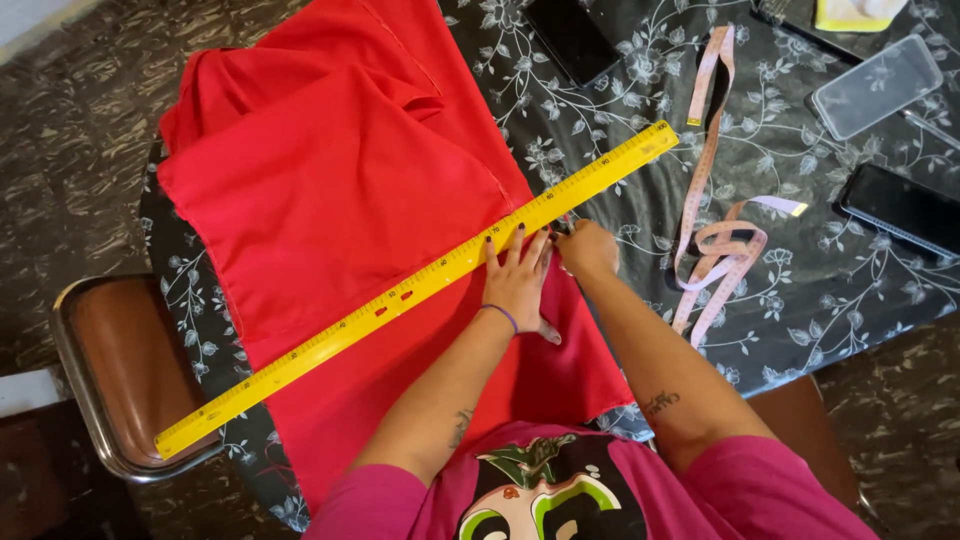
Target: The person measures a piece of red fabric laid out on a table using a flexible measuring tape and a yellow ruler. They mark specific points on the fabric with a pen while adjusting the measuring tools to ensure accuracy.
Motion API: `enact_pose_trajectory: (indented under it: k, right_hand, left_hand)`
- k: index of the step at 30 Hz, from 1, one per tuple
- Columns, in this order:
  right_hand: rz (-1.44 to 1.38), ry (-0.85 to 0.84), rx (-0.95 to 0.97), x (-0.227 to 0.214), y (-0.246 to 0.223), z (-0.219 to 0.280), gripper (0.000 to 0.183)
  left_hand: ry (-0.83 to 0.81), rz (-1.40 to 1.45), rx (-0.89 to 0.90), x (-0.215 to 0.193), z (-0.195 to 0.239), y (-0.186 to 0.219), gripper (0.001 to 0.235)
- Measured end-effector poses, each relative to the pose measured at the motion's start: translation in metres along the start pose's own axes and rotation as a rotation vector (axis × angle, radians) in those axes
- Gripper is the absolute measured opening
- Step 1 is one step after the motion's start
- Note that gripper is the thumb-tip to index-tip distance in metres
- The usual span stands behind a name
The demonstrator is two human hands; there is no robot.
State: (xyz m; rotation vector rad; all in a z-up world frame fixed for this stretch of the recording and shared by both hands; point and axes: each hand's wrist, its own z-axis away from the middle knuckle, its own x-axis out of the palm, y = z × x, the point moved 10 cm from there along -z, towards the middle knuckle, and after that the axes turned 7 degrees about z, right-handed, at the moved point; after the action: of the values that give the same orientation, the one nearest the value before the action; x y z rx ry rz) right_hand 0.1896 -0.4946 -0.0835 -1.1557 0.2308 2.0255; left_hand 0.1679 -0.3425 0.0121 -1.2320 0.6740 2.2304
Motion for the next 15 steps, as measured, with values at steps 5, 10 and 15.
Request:
enact_pose_trajectory:
  k: [5, 10, 15]
  right_hand:
    - [0.089, -0.079, -0.093, -0.025, 0.005, 0.046, 0.047]
    - [0.138, -0.136, -0.106, -0.019, 0.043, 0.088, 0.043]
    - [0.150, -0.178, -0.046, 0.006, 0.105, 0.121, 0.038]
  left_hand:
    - [-0.070, 0.045, -0.001, -0.001, -0.001, 0.003, 0.164]
    - [-0.083, 0.063, -0.001, -0.008, 0.003, 0.006, 0.162]
    - [-0.118, 0.032, -0.009, -0.008, 0.004, 0.010, 0.157]
